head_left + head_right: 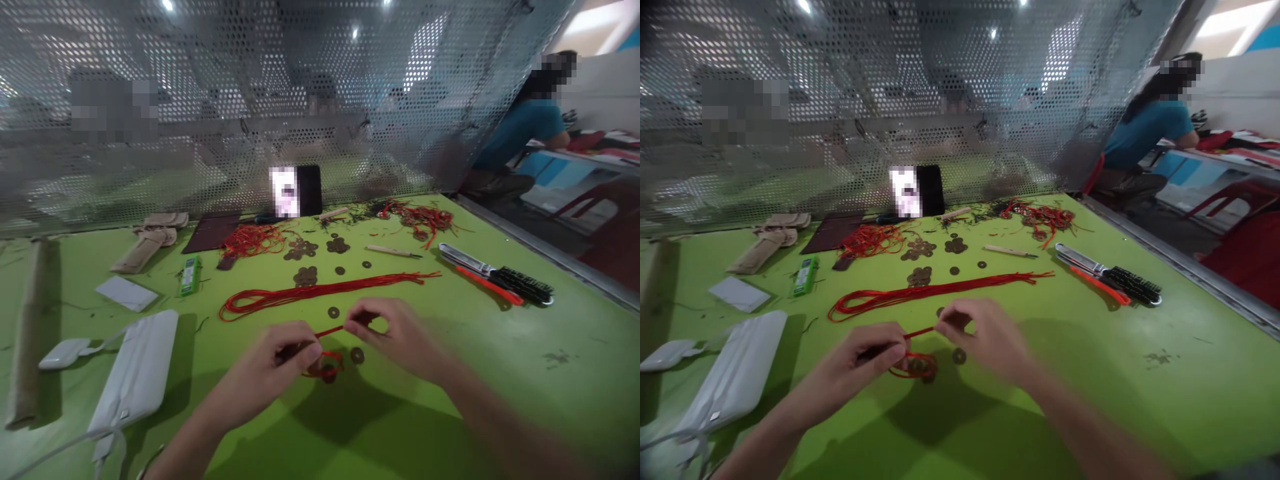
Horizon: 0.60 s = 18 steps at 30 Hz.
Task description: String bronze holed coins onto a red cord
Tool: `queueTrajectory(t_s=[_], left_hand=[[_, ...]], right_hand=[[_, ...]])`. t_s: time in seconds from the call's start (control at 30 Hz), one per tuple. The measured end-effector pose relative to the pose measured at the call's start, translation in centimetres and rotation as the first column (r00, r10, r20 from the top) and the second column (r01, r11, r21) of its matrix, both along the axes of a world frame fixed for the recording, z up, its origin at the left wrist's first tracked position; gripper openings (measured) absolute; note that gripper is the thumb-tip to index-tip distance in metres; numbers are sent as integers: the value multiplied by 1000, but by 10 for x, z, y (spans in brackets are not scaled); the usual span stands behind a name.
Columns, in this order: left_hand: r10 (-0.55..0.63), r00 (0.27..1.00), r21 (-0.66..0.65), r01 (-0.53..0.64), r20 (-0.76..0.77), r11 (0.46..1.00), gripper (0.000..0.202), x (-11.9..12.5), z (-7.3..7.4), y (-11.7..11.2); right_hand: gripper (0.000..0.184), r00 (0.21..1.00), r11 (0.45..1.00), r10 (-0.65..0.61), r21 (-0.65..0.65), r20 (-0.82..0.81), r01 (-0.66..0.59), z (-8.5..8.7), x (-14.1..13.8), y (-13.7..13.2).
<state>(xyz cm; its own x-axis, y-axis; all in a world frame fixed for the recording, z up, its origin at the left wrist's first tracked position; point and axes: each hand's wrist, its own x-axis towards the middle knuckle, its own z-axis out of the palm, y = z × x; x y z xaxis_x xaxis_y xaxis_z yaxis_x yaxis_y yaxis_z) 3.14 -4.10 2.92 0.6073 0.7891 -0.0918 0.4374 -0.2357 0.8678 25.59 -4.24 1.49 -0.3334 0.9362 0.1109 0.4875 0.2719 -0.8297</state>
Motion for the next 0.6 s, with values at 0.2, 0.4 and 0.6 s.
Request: queueTrajectory(t_s=[0.2,0.4,0.6], left_hand=[[17,996,41,-13,-83,999,33,-1,3,0],[17,997,50,-13,-76,999,33,12,-2,-4],[102,994,66,-100,-33,993,34,11,-4,1]], right_hand=[[23,999,1000,7,23,53,-9,4,5,1],[19,993,994,66,75,93,-73,-4,-9,-8],[19,993,995,16,98,120,-28,-1,6,0]])
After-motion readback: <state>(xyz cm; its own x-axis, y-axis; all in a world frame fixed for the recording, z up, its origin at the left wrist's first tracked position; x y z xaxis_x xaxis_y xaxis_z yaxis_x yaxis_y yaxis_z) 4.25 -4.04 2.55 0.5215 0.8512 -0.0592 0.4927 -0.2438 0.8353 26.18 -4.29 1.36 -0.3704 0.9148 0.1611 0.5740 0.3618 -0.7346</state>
